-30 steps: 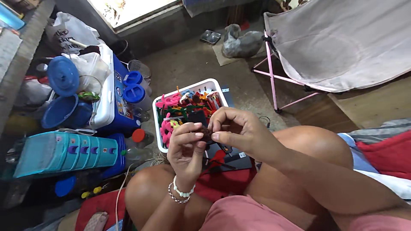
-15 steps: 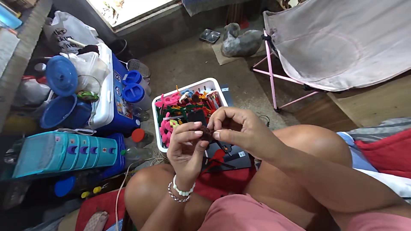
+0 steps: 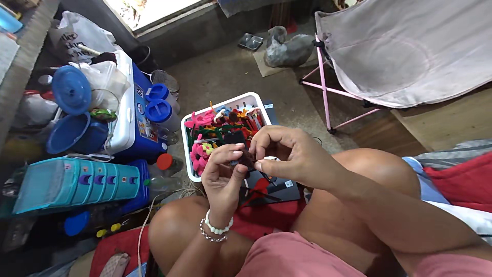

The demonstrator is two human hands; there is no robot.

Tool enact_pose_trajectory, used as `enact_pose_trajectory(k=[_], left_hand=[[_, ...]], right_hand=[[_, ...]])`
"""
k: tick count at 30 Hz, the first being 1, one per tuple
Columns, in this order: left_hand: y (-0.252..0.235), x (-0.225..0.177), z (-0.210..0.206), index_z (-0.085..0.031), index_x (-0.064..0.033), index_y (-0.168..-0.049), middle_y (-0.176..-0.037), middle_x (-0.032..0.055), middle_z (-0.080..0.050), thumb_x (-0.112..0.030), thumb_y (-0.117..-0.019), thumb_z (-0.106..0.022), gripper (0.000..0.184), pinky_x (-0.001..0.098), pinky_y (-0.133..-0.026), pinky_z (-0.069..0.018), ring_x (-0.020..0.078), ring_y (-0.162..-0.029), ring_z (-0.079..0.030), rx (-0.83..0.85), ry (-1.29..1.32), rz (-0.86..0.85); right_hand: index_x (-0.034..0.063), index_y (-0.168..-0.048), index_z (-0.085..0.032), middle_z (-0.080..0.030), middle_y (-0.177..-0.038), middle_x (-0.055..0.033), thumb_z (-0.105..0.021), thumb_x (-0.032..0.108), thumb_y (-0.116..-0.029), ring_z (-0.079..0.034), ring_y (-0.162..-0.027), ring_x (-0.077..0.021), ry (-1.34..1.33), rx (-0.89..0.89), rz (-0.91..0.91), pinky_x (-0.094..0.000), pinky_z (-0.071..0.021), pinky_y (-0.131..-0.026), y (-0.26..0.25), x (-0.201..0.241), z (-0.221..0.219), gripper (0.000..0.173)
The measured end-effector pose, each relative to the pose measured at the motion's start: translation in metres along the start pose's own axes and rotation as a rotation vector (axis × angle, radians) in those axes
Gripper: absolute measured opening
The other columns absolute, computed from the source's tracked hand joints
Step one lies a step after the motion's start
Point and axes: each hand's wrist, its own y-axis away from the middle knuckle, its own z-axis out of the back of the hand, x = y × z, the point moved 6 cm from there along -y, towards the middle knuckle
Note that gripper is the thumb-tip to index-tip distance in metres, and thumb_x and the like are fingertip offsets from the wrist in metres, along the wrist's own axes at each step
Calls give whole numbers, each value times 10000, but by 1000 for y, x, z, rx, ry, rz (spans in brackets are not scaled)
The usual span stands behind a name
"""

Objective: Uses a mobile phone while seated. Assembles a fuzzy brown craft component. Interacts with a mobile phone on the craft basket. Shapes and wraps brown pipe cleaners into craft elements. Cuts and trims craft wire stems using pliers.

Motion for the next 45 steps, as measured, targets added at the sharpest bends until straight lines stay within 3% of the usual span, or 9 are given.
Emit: enact_pose_trajectory(k=[8, 13, 16, 21, 24, 34, 41, 45], left_hand=[[-2, 4, 0, -725, -147, -1169, -1208, 15, -697, -149, -966, -709, 203, 271, -911, -589, 116, -1100, -674, 66, 30, 100], [2, 11, -3, -711, -112, -1166, -1176, 59, -705, -123, -949, -717, 217, 291, -900, -599, 133, -1039, -700, -80, 280, 279], [5, 14, -6, -691, -90, -1188, -1140, 75, -712, -123, -959, -701, 232, 310, -919, -602, 143, -1017, -715, -159, 414, 346], [6, 14, -3, -679, -75, -1178, -1143, 105, -709, -120, -965, -695, 219, 298, -898, -603, 163, -1039, -713, -241, 504, 386], [8, 15, -4, -692, -88, -1179, -1144, 100, -711, -93, -971, -681, 208, 310, -922, -598, 166, -1033, -715, -277, 521, 399], [12, 15, -2, -684, -81, -1186, -1157, 90, -690, -28, -967, -667, 226, 337, -925, -603, 167, -1014, -710, -287, 495, 406], [13, 13, 0, -683, -84, -1169, -1154, 86, -696, -11, -952, -680, 229, 315, -893, -605, 151, -986, -710, -307, 461, 362], [13, 11, 0, -679, -84, -1169, -1167, 90, -689, -20, -966, -666, 213, 320, -892, -607, 153, -996, -708, -304, 453, 351]], right_hand=[[91, -872, -712, -706, -964, 13, -747, 154, -888, -689, -867, -35, 154, 15, 94, -194, -609, -765, 1, 9, 8, 74], [65, -971, -748, -726, -1000, 2, -757, 174, -925, -697, -932, -60, 260, -133, 275, -218, -607, -807, 3, 15, 6, 119], [33, -1053, -715, -710, -1020, -19, -779, 159, -910, -701, -899, -84, 193, -191, 296, -258, -627, -810, 2, 11, 3, 202], [55, -952, -742, -713, -1074, -43, -798, 169, -896, -691, -1040, -109, 236, -238, 357, -255, -613, -860, 4, 6, -4, 139], [49, -984, -766, -724, -1109, -55, -787, 140, -905, -692, -1026, -95, 331, -252, 386, -222, -602, -812, 8, 7, -7, 123], [35, -1008, -769, -726, -1162, -80, -749, 76, -920, -700, -1084, -127, 410, -217, 422, -242, -616, -855, 7, 9, -15, 100], [22, -952, -756, -729, -1122, -86, -752, 33, -896, -703, -1023, -106, 497, -218, 498, -208, -609, -809, 8, 10, -22, 57], [26, -949, -750, -725, -1132, -86, -761, 55, -898, -695, -1059, -115, 558, -228, 548, -223, -604, -852, 10, 12, -24, 60]])
